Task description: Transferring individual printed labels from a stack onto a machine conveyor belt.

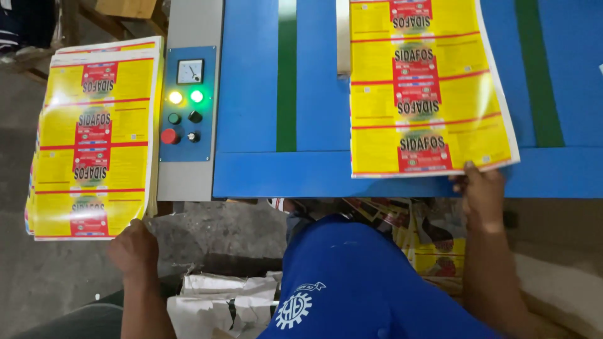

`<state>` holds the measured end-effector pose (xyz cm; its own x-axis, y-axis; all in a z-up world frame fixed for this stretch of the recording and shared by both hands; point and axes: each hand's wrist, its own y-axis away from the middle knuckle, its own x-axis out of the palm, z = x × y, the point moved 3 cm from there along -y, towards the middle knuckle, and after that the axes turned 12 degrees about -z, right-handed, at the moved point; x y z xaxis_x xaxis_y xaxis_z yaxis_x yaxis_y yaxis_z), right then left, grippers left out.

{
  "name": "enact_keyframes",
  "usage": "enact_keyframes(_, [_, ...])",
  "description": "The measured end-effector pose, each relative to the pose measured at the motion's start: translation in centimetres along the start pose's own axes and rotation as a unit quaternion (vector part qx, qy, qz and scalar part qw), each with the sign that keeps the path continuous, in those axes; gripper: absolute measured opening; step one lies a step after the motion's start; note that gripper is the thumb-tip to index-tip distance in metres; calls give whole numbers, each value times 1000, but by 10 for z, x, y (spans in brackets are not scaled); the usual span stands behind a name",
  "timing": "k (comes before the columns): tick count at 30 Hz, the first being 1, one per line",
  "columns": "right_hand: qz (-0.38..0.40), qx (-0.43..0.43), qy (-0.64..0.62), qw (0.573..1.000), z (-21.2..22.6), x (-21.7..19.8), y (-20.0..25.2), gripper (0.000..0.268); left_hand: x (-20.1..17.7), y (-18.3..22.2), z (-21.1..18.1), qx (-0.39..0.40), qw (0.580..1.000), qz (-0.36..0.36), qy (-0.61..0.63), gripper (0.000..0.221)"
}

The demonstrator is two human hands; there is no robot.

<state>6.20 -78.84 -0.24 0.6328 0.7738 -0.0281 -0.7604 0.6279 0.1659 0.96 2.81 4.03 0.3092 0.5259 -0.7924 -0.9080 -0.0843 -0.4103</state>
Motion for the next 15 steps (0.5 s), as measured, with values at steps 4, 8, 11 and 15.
enact_keyframes(4, [11, 11, -29, 999, 0, 34, -67, 20, -11, 1, 5, 1, 999, -13, 47, 26])
enact_keyframes(8, [24, 58, -68, 996, 8, 49, -89, 26, -27, -5, 9, -19, 996, 4, 91, 26])
enact_keyframes(11, [4, 77, -54, 996, 5, 48, -72, 33, -91, -22, -10, -57, 980, -88, 168, 9])
enact_keyframes(15, [5, 98, 10, 995, 15, 81, 6, 41, -144, -50, -76, -32, 920, -178, 348, 5])
